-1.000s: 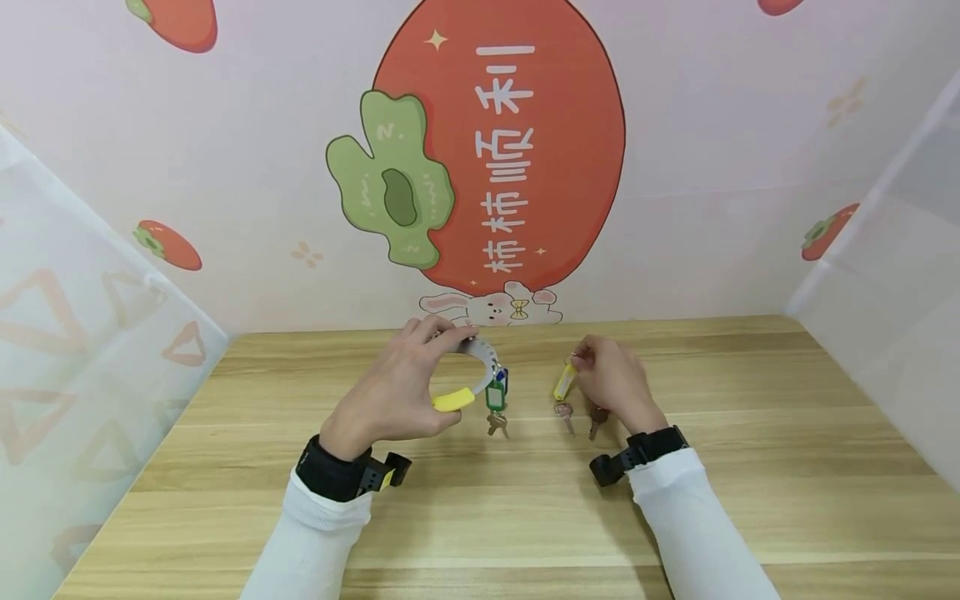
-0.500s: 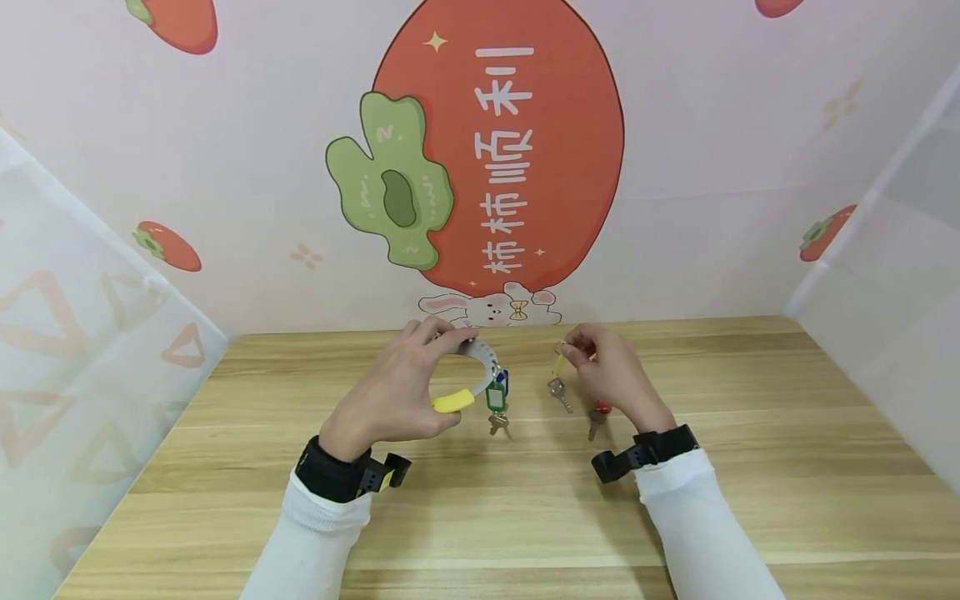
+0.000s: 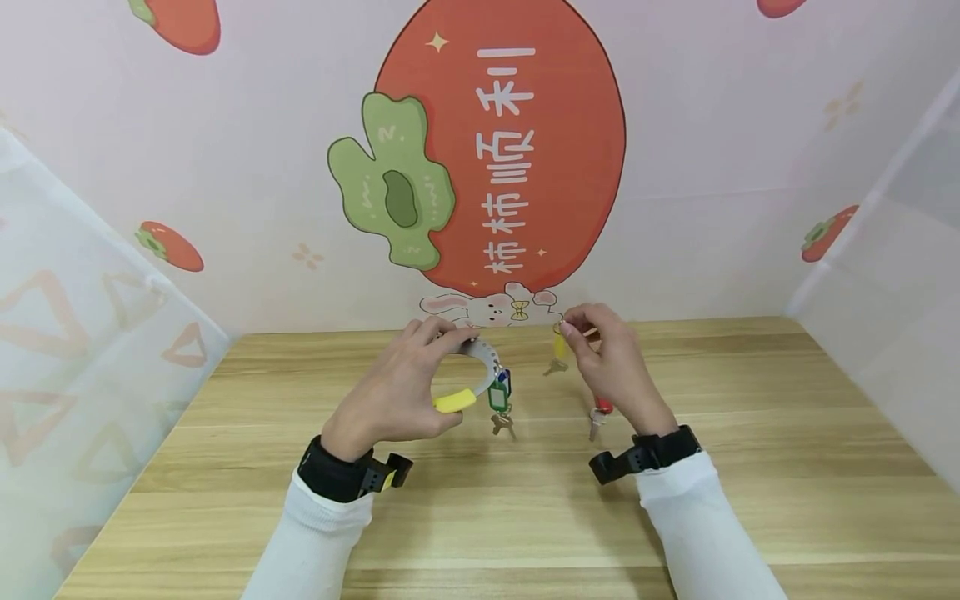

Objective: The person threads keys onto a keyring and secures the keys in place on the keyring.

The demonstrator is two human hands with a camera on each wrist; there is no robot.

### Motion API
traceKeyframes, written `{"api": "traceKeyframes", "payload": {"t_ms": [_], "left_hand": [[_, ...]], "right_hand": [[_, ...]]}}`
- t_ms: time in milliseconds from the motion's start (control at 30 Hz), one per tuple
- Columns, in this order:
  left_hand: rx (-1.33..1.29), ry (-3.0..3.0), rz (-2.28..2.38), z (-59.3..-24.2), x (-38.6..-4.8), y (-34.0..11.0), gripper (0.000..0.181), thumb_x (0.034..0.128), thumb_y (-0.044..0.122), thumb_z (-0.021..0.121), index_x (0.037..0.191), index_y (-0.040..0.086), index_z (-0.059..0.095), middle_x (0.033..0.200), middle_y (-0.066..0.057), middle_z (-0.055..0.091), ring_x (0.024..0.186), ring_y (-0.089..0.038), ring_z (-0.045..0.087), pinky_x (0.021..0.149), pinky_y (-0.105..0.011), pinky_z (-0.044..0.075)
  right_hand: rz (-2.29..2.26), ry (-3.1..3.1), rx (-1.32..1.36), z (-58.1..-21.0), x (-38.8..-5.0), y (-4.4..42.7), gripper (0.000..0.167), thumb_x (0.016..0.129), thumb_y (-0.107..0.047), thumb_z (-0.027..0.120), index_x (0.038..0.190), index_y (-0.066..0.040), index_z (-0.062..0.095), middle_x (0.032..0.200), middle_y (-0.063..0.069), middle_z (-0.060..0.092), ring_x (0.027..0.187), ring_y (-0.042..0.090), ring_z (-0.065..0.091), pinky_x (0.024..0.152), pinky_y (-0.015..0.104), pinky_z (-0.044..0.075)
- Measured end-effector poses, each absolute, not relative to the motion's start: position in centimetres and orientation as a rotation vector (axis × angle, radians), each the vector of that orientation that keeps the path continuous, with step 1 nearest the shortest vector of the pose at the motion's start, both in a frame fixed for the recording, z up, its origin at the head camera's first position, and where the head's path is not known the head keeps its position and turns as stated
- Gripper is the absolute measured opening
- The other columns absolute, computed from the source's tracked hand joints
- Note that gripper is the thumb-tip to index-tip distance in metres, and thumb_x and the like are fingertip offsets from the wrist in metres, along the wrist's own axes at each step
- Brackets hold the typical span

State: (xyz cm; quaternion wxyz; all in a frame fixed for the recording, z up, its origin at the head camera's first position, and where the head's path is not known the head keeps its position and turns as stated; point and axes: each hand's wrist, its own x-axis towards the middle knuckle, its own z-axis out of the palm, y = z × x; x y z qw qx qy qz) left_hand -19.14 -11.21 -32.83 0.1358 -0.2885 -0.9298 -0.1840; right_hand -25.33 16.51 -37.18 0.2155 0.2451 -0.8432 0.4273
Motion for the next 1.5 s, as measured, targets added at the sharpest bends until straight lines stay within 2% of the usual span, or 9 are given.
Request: {"api": "traceKeyframes", "payload": {"t_ms": [200, 500, 633, 700, 767, 867, 967, 1100, 1500], "left_hand": [[-0.819, -2.691, -0.529, -32.8, -19.1, -11.0, 0.088, 0.0652, 0.026, 0.086, 0.146, 0.016, 0.054, 0.124, -0.005, 0.054, 0.110, -0.024, 0.049, 0.091, -0.041, 0.044], [-0.809, -2.702, -0.522, -32.9, -19.2, -11.0, 0.087, 0.0656, 0.027, 0.087, 0.146, 0.015, 0.054, 0.124, -0.006, 0.053, 0.112, -0.025, 0.049, 0.094, -0.042, 0.044], [-0.809, -2.702, -0.516, -33.0, -19.2, -11.0, 0.086, 0.0658, 0.027, 0.087, 0.145, 0.015, 0.055, 0.124, -0.006, 0.053, 0.112, -0.025, 0.049, 0.093, -0.042, 0.044], [-0.809, -2.701, -0.512, -33.0, -19.2, -11.1, 0.087, 0.0658, 0.027, 0.086, 0.146, 0.015, 0.054, 0.125, -0.005, 0.053, 0.112, -0.025, 0.048, 0.093, -0.042, 0.044], [-0.810, -2.701, -0.511, -33.0, -19.2, -11.1, 0.088, 0.0657, 0.027, 0.086, 0.147, 0.016, 0.053, 0.126, -0.005, 0.053, 0.112, -0.025, 0.047, 0.093, -0.042, 0.044], [-0.811, -2.698, -0.512, -33.0, -19.1, -11.1, 0.089, 0.0654, 0.027, 0.086, 0.148, 0.017, 0.052, 0.126, -0.005, 0.053, 0.111, -0.025, 0.047, 0.092, -0.042, 0.044], [-0.812, -2.696, -0.517, -33.0, -19.1, -11.1, 0.089, 0.0652, 0.026, 0.086, 0.147, 0.017, 0.053, 0.126, -0.005, 0.053, 0.111, -0.025, 0.047, 0.092, -0.042, 0.044], [-0.807, -2.695, -0.513, -33.0, -19.1, -11.2, 0.087, 0.0647, 0.026, 0.086, 0.145, 0.017, 0.054, 0.126, -0.006, 0.053, 0.113, -0.026, 0.047, 0.093, -0.043, 0.044], [-0.810, -2.690, -0.515, -32.9, -19.1, -11.2, 0.089, 0.0648, 0.026, 0.086, 0.147, 0.016, 0.053, 0.127, -0.005, 0.053, 0.111, -0.025, 0.047, 0.093, -0.042, 0.043]], "right_hand": [[1.528, -2.128, 0.693, -36.9, -25.1, 15.9, 0.016, 0.107, -0.003, 0.045, 0.115, 0.009, 0.051, 0.105, 0.018, 0.064, 0.097, 0.018, 0.062, 0.089, 0.017, 0.049], [2.158, -1.718, 0.799, -36.9, -25.0, 15.4, 0.030, 0.110, -0.023, 0.036, 0.118, 0.006, 0.035, 0.098, 0.017, 0.062, 0.090, 0.028, 0.070, 0.083, 0.040, 0.058], [2.227, -1.705, 0.790, -37.0, -24.8, 15.3, 0.025, 0.110, -0.027, 0.036, 0.116, -0.003, 0.038, 0.091, 0.012, 0.058, 0.072, 0.023, 0.066, 0.066, 0.034, 0.059], [2.218, -1.762, 0.762, -36.9, -24.6, 15.2, 0.023, 0.110, -0.029, 0.037, 0.115, -0.007, 0.040, 0.086, 0.009, 0.055, 0.061, 0.020, 0.057, 0.051, 0.028, 0.048], [2.184, -1.827, 0.742, -36.9, -24.5, 15.1, 0.023, 0.110, -0.029, 0.040, 0.113, -0.006, 0.041, 0.081, 0.008, 0.051, 0.054, 0.019, 0.046, 0.043, 0.028, 0.034], [2.167, -1.854, 0.747, -36.7, -24.3, 14.8, 0.024, 0.109, -0.022, 0.045, 0.110, 0.001, 0.044, 0.077, 0.008, 0.048, 0.051, 0.019, 0.035, 0.044, 0.033, 0.024], [2.151, -1.884, 0.717, -36.5, -24.1, 14.6, 0.022, 0.108, -0.017, 0.049, 0.105, 0.005, 0.051, 0.077, 0.007, 0.049, 0.053, 0.018, 0.035, 0.045, 0.029, 0.028], [2.169, -1.929, 0.660, -36.0, -23.8, 14.5, 0.017, 0.107, -0.017, 0.052, 0.102, -0.002, 0.059, 0.078, 0.005, 0.052, 0.055, 0.016, 0.038, 0.048, 0.026, 0.032], [2.478, -1.696, 0.777, -35.0, -23.5, 14.8, 0.026, 0.108, -0.020, 0.048, 0.107, -0.003, 0.069, 0.085, 0.005, 0.063, 0.058, 0.016, 0.041, 0.052, 0.031, 0.020]]}}
